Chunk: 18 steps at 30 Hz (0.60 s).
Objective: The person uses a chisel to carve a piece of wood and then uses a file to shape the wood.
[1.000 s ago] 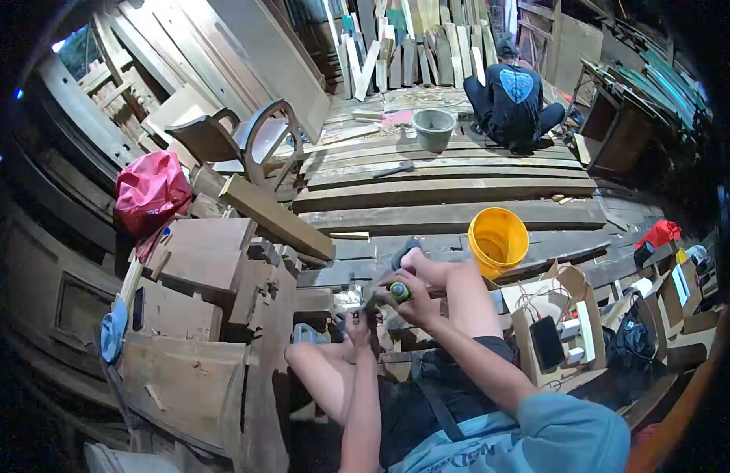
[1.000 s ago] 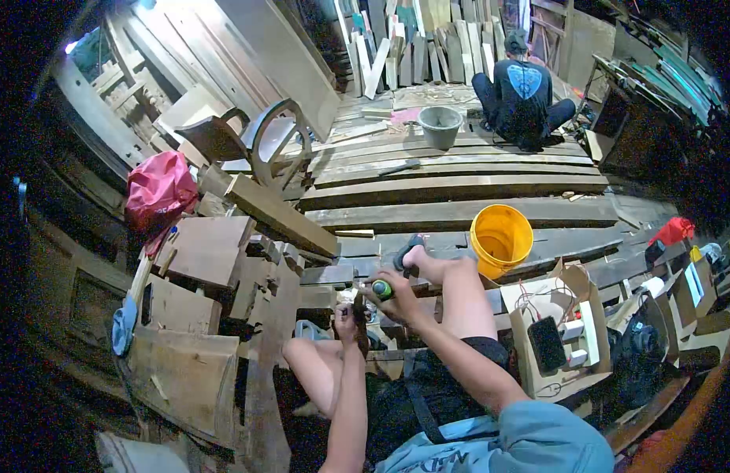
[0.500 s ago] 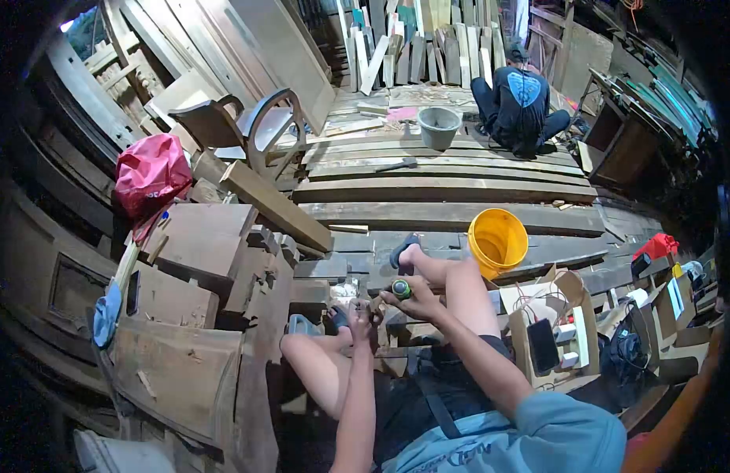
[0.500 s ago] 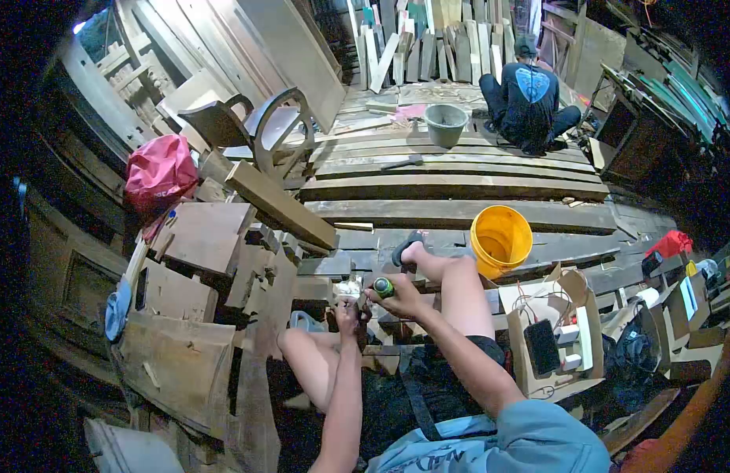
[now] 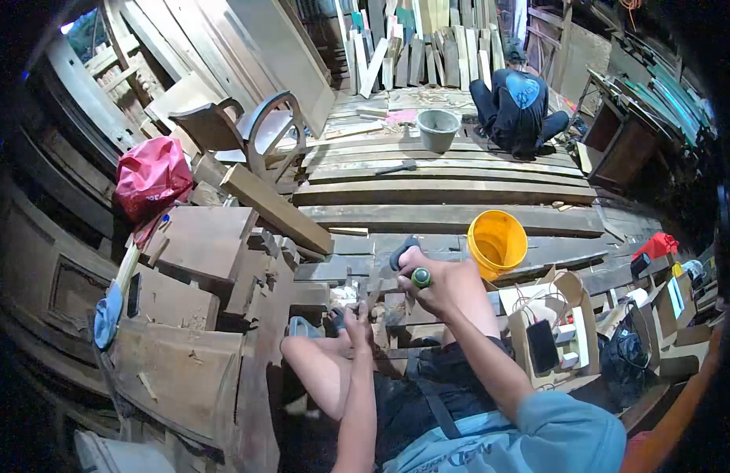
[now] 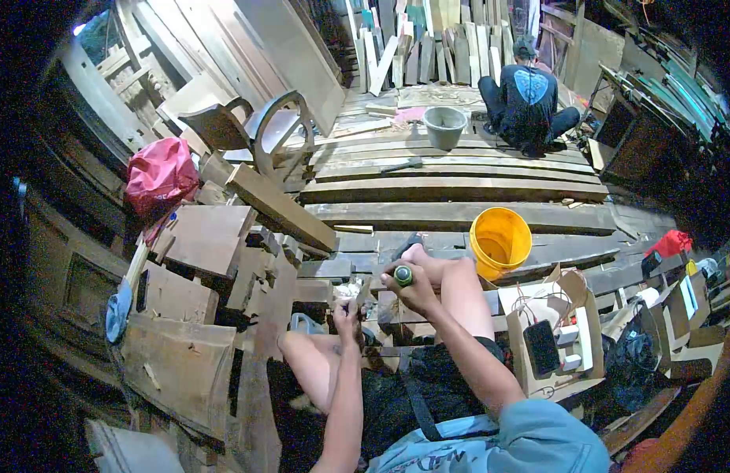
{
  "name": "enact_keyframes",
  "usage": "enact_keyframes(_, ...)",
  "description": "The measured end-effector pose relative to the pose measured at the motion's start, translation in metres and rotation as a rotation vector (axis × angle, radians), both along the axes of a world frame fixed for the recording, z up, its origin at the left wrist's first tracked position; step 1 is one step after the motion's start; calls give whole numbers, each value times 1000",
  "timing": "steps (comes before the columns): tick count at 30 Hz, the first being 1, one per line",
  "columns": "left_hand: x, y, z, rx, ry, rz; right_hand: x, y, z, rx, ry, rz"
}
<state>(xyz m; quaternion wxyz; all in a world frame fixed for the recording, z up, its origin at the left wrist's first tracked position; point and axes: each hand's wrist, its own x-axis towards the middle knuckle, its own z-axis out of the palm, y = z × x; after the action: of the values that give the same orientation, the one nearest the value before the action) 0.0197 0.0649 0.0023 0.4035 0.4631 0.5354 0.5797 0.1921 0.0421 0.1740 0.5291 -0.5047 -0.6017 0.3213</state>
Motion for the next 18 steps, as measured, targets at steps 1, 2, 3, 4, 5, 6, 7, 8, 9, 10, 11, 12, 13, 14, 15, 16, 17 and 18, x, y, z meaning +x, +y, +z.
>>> enact_keyframes(1, -4, 3, -6, -83, 21, -32, 4, -8, 22, -138, -116, -14)
enact_keyframes(2, -5, 2, -7, -79, 20, -31, 5, -4, 6, -134, -117, -14)
enact_keyframes(3, -5, 3, -6, -116, -123, -107, 9, 3, -25, -83, 60, -23)
enact_keyframes(4, -4, 3, -5, -154, -265, -184, 13, 11, -46, -32, 237, -30)
enact_keyframes(5, -2, 1, 3, -152, -268, -185, 16, 15, -44, 159, 244, 18)
enact_keyframes(6, 1, -2, 10, -197, -335, -195, 18, 11, -43, 161, 240, 18)
enact_keyframes(7, 5, -5, 21, -243, -403, -206, 18, 1, -27, 61, 276, -18)
enact_keyframes(8, 8, -7, 29, -291, -471, -215, 18, -5, -18, -41, 312, -54)
enact_keyframes(9, 11, -6, 33, -201, -351, -244, 16, -5, -22, -15, 414, -31)
enact_keyframes(10, 12, -5, 27, -198, -356, -244, 15, -8, -26, -13, 408, -30)
enact_keyframes(11, 14, -4, 19, -234, -510, -268, 12, -11, -30, 58, 451, -59)
enact_keyframes(12, 16, -4, 12, -271, -665, -291, 10, -16, -30, 127, 493, -89)
enact_keyframes(13, 12, -3, 9, -305, -398, -320, 9, -19, -35, 83, 363, -150)
enact_keyframes(14, 11, 3, -11, -304, -407, -319, 11, -24, -38, 82, 355, -148)
enact_keyframes(15, 13, 6, -6, -224, -272, -353, 11, -29, -35, -11, 271, -149)
enact_keyframes(16, 14, 5, -2, -144, -135, -382, 10, -34, -34, -105, 187, -149)
enact_keyframes(17, 19, 0, 1, -408, -459, -313, 12, -35, -49, -18, 215, -157)
enact_keyframes(18, 20, 2, 2, -408, -469, -309, 15, -34, -51, -20, 206, -152)
